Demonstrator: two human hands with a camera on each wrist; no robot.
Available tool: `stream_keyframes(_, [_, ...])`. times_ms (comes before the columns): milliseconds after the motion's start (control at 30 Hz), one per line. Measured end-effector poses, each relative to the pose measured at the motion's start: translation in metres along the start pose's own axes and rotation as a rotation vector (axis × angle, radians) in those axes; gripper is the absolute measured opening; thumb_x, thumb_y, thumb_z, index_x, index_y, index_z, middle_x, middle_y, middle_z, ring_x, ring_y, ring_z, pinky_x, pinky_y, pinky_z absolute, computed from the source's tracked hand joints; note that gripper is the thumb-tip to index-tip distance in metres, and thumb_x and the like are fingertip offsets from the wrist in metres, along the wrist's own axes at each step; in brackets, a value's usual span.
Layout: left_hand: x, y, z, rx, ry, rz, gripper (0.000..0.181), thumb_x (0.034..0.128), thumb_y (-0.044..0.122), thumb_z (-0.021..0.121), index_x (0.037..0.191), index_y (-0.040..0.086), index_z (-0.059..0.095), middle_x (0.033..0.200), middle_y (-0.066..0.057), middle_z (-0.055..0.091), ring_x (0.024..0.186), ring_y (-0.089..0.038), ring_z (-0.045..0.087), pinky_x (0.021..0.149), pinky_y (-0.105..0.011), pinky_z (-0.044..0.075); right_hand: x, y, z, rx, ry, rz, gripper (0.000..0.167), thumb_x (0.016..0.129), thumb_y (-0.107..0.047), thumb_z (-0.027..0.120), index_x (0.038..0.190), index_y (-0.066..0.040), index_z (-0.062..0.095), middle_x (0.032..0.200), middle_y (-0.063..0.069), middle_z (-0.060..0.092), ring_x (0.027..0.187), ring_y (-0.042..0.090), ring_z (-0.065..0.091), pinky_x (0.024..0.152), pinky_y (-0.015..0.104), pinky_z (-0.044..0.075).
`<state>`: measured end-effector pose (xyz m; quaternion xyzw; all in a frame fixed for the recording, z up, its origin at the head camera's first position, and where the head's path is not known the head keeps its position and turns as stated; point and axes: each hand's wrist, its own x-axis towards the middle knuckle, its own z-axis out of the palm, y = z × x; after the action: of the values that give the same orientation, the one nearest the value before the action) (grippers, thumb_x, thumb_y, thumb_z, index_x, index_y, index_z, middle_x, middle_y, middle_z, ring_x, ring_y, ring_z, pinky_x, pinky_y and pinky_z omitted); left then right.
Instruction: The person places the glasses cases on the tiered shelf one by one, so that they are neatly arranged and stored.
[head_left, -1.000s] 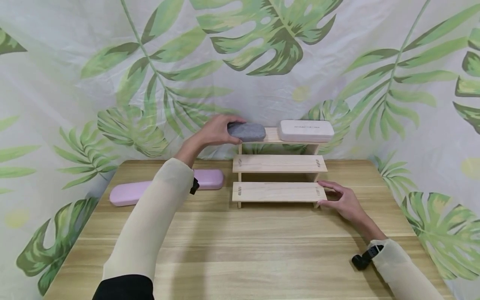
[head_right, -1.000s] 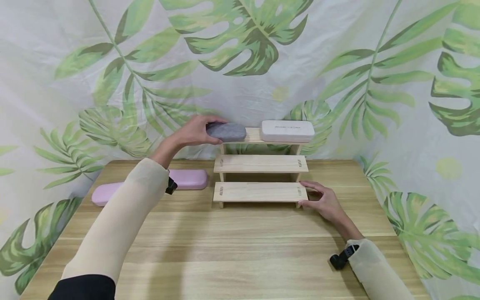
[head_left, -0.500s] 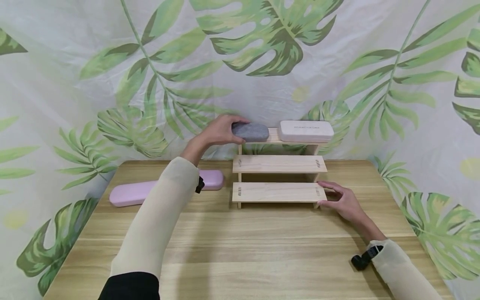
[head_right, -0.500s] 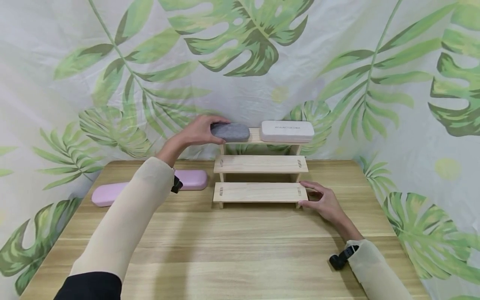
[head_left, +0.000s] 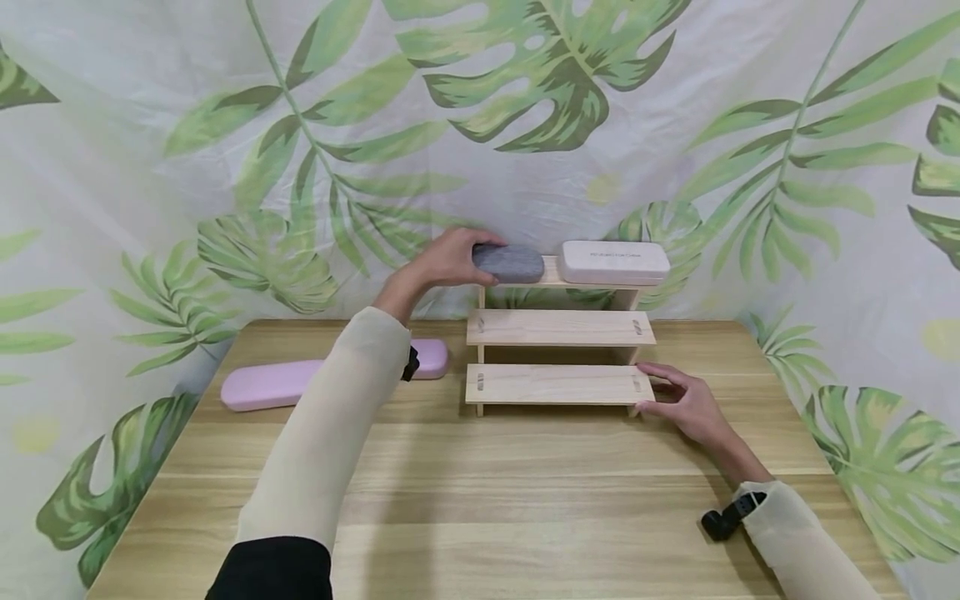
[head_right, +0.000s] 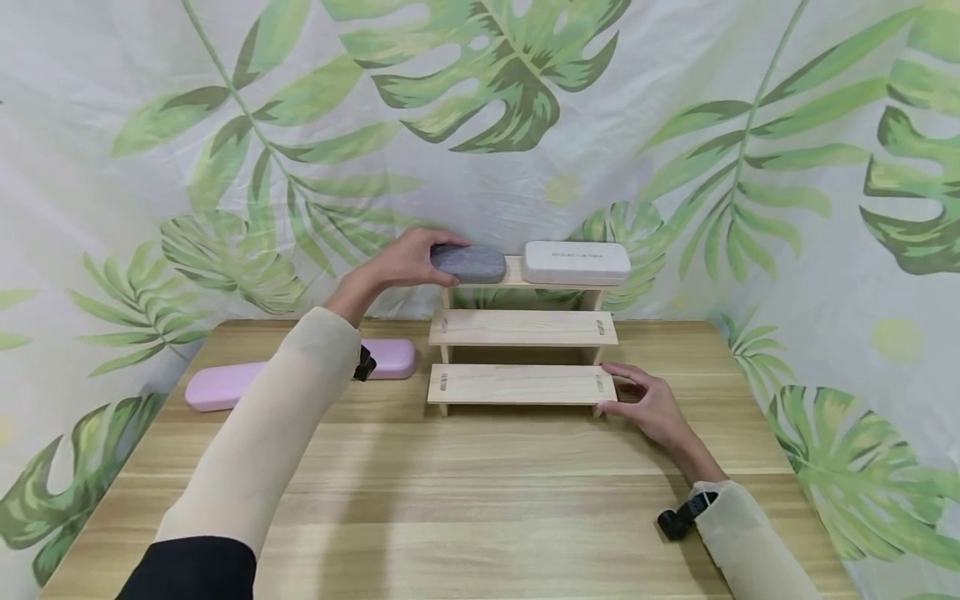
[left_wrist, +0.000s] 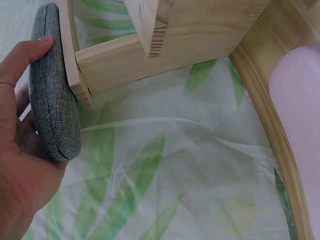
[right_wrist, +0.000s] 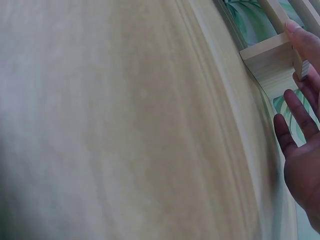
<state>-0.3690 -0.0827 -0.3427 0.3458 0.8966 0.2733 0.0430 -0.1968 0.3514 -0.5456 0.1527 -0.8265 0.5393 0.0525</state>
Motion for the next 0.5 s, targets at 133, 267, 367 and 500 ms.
stream_keyframes(133, [0.003, 0.000, 0.001, -0.005, -0.005, 0.017, 0.066, 0.0844, 0.022, 0.087, 0.146, 0.009, 0.065, 0.145, -0.014, 0.064, 0.120, -0.029, 0.063, 0.101, -0.045, 0.050, 0.001, 0.001, 0.000, -0.004, 0.003, -0.002, 0.064, 0.085, -0.002, 0.088, 0.144, -0.006, 0.065, 0.145, 0.023, 0.062, 0.115, 0.006, 0.069, 0.093, 0.020, 0.056])
stream_keyframes(267, [0.007, 0.000, 0.001, 0.003, -0.011, 0.032, 0.066, 0.0846, 0.022, 0.087, 0.146, 0.009, 0.065, 0.145, -0.014, 0.064, 0.121, -0.030, 0.063, 0.102, -0.045, 0.049, 0.001, 0.002, 0.000, -0.011, 0.003, -0.001, 0.064, 0.085, -0.003, 0.088, 0.144, -0.006, 0.066, 0.145, 0.022, 0.062, 0.116, 0.008, 0.069, 0.093, 0.020, 0.056])
stream_keyframes(367, [0.009, 0.002, 0.002, 0.017, -0.015, 0.034, 0.066, 0.0851, 0.023, 0.086, 0.146, 0.009, 0.064, 0.145, -0.014, 0.064, 0.121, -0.030, 0.062, 0.103, -0.045, 0.049, 0.001, 0.002, 0.000, -0.012, 0.004, 0.002, 0.064, 0.085, -0.004, 0.089, 0.144, -0.006, 0.066, 0.146, 0.022, 0.062, 0.116, 0.009, 0.069, 0.093, 0.021, 0.056])
stream_keyframes(500, [0.012, 0.003, 0.004, 0.038, -0.017, 0.032, 0.065, 0.0864, 0.024, 0.085, 0.147, 0.010, 0.064, 0.146, -0.014, 0.063, 0.123, -0.030, 0.062, 0.103, -0.045, 0.048, 0.001, 0.002, 0.000, -0.015, 0.008, 0.007, 0.063, 0.084, -0.004, 0.089, 0.143, -0.006, 0.066, 0.145, 0.023, 0.062, 0.115, 0.007, 0.069, 0.092, 0.019, 0.055])
